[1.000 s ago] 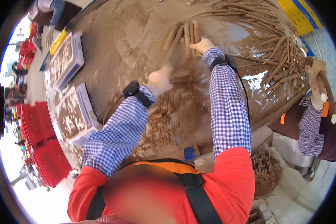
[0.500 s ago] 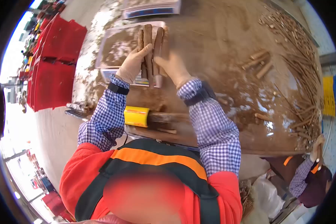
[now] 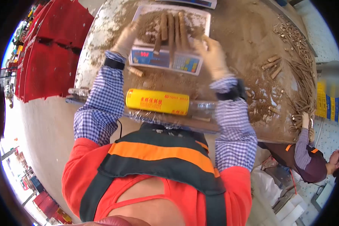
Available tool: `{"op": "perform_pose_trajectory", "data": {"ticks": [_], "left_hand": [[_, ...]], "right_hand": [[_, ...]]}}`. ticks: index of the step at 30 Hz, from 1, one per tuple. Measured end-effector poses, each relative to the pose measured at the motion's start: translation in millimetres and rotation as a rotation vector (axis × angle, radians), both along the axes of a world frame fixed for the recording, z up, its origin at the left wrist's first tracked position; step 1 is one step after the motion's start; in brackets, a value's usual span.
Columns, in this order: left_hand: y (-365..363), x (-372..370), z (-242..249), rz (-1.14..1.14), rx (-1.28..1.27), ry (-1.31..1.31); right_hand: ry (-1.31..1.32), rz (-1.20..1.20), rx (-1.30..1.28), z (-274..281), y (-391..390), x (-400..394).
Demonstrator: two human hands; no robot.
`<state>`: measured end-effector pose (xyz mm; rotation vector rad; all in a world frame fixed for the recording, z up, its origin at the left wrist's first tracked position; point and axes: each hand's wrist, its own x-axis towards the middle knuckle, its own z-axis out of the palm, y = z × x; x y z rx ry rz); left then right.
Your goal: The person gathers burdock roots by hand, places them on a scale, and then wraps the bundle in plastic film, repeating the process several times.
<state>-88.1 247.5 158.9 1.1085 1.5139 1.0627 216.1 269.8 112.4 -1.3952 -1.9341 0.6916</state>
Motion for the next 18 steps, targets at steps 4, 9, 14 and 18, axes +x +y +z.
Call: {"op": "perform_pose_trajectory", "data": {"ticks": [4, 9, 14, 18], "left_hand": [[-23, -85, -29, 0.203, 0.007, -0.021], [-122, -162, -57, 0.219, 0.259, -0.243], [-216, -198, -90, 0.498, -0.083, -0.16], [-262, -186, -108, 0.548, -0.245, -0.156]], "right_hand": [[0.363, -0.155, -0.522, 15, -32, 88], [0.137, -0.496, -0.699, -51, 2, 259], [-0.95, -0.468, -0.574, -46, 22, 385], [-0.461, -0.923, -0.599, -88, 70, 424]]}}
